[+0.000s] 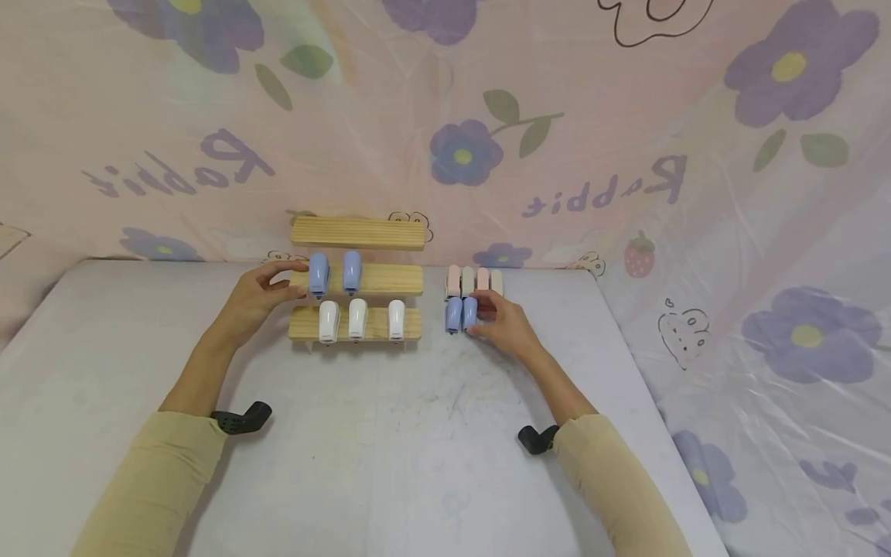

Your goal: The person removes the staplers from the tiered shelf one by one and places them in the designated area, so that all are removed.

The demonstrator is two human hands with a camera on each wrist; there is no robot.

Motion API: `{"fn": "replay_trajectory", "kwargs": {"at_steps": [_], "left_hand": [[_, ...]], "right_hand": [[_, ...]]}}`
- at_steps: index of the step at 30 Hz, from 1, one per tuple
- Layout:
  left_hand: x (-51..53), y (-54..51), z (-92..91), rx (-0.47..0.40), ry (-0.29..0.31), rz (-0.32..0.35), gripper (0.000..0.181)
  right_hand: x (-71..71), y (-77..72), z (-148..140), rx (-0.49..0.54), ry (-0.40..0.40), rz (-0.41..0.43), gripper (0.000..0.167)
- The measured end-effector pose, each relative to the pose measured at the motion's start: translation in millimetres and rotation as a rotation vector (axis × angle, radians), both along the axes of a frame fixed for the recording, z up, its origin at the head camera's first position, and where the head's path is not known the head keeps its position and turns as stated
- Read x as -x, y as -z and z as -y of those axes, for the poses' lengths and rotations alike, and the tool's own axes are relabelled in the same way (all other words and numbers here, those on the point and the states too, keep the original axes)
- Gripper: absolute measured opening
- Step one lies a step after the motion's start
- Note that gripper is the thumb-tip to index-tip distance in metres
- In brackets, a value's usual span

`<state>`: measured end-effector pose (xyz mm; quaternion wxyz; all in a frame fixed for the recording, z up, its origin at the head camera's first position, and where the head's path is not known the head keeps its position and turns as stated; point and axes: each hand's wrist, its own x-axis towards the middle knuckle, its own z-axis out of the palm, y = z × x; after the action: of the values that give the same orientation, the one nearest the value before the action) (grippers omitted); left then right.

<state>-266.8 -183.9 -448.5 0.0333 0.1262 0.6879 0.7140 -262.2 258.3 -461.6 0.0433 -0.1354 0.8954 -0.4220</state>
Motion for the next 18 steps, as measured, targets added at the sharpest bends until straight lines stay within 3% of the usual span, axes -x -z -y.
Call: {"fn": "replay_trajectory", "kwargs": {"at_steps": [8, 18], "left_hand": [[-0.4, -1.0, 0.1, -0.018, 0.013, -0.008, 0.04], [-0.4, 1.3, 0.2, -0.019, 0.004, 0.001, 0.04]], "right_hand": [[0.5, -0.9, 0.2, 0.032, 0.008, 0.057, 0.067], [3.8, 4.4, -1.0, 0.081, -0.011, 0.067, 0.066]]}}
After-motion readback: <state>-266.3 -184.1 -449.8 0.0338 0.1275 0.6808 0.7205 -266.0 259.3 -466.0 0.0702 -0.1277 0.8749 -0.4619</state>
